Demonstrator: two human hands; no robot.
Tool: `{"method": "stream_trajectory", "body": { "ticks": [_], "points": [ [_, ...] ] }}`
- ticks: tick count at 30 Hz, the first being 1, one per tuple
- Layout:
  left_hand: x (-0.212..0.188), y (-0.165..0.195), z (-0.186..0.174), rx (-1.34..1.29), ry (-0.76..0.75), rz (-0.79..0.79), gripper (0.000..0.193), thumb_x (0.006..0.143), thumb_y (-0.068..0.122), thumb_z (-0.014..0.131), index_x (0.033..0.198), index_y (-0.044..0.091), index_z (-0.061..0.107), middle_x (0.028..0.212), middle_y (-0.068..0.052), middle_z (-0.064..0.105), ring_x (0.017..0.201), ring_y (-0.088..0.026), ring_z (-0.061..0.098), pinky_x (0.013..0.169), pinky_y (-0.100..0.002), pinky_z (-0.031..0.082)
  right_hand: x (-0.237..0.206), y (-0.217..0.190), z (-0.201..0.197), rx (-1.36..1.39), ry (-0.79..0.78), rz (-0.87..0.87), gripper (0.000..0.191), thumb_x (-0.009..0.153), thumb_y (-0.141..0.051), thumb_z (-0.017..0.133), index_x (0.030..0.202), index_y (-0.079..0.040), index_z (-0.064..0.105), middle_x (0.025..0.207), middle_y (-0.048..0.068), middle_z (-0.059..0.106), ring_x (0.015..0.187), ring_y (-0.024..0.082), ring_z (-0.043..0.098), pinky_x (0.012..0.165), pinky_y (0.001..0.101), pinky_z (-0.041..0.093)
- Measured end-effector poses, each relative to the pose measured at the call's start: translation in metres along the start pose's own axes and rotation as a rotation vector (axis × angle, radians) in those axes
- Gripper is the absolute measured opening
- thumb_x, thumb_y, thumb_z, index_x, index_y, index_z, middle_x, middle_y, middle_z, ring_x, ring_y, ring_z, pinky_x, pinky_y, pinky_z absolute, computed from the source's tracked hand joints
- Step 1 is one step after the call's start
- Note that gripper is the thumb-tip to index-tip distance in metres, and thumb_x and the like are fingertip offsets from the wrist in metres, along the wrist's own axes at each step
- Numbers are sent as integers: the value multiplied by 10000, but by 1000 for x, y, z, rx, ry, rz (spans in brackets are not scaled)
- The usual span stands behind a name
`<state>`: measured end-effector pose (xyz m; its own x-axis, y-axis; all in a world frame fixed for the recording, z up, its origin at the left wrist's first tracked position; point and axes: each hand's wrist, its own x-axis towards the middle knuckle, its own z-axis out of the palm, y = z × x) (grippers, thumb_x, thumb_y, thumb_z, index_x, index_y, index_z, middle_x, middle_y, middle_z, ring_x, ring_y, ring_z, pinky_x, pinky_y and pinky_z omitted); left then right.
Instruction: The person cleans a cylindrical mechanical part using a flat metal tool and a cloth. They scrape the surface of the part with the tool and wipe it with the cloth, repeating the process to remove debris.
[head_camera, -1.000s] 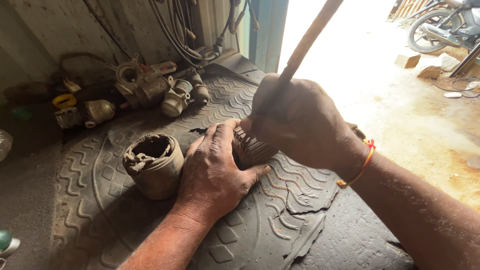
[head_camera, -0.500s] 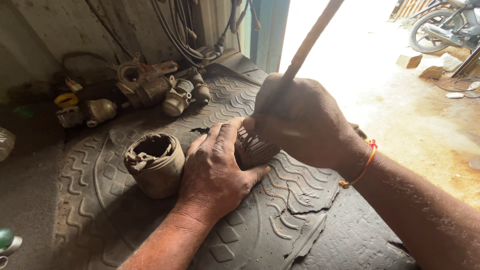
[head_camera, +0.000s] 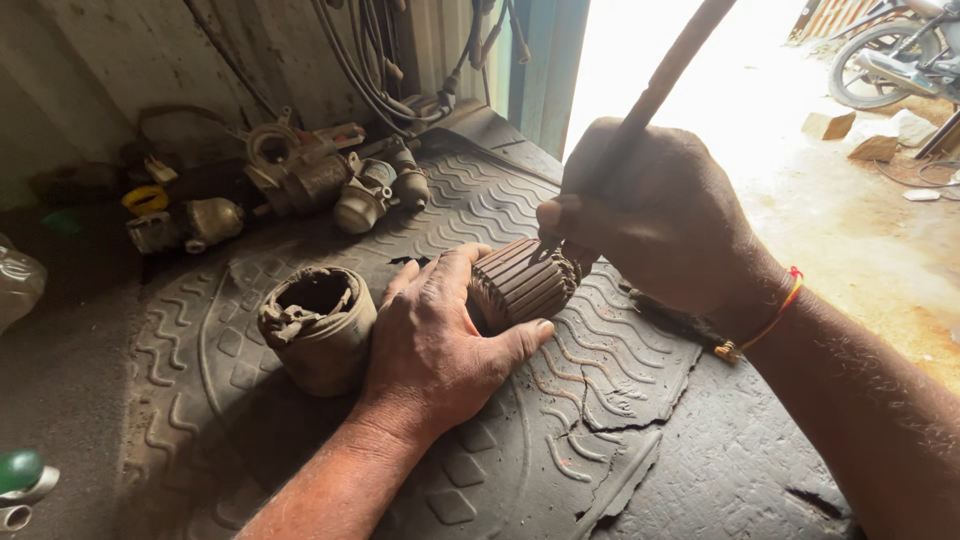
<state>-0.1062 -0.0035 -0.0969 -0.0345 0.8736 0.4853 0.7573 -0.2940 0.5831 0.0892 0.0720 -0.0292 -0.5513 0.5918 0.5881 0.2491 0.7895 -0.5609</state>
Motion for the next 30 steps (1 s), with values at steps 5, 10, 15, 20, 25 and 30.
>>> {"method": "stream_trajectory", "body": {
  "ticks": [5, 10, 15, 20, 25, 30],
  "points": [
    [1, 1, 0, 27, -21, -8, 723, 674, 483, 848, 1226, 76, 621, 982, -113, 758, 1021, -323, 681, 1044, -489, 442, 1, 0, 1, -37, 10, -8, 181, 950, -183, 729, 861, -33, 682, 750, 43, 735, 656, 102, 712, 581, 258, 576],
    [-1, -3, 0, 18, 15, 38, 723, 677, 482, 844, 1218, 59, 618, 1058, -124, 739, 1019, -330, 682, 1046, -492, 434, 2, -3, 4, -136, 25, 6, 183, 925, -187, 759, 839, -44, 683, 714, 41, 695, 628, 109, 678, 560, 277, 554],
    [-3, -5, 1, 37, 20, 53, 731, 688, 485, 848, 1227, 53, 608, 1076, -131, 722, 1042, -326, 678, 1077, -525, 396, 2, -11, 9, -128, 28, 55, 197, 908, -209, 766, 822, -69, 657, 653, 8, 655, 581, 97, 635, 536, 281, 532],
    [-2, -2, 1, 52, 36, 87, 718, 684, 466, 847, 1221, 57, 603, 1064, -128, 717, 1038, -326, 684, 1109, -576, 350, -3, -14, 18, -72, -8, 17, 230, 898, -225, 794, 813, -75, 641, 655, 0, 633, 584, 96, 603, 540, 275, 512],
    [-2, -1, 0, 33, -6, 36, 672, 696, 453, 843, 1213, 88, 616, 1063, -110, 723, 1033, -304, 693, 1128, -575, 339, 0, -10, 15, -165, -2, -90, 224, 911, -207, 783, 807, -68, 640, 714, 9, 635, 606, 118, 624, 577, 295, 531],
    [-3, -4, 1, 49, 26, 94, 695, 719, 464, 848, 1225, 58, 600, 1105, -133, 715, 1084, -324, 676, 1117, -591, 331, 5, -7, 5, -382, 22, -163, 231, 911, -198, 783, 802, -54, 639, 730, 39, 622, 604, 156, 629, 584, 319, 524]
  ]
}}
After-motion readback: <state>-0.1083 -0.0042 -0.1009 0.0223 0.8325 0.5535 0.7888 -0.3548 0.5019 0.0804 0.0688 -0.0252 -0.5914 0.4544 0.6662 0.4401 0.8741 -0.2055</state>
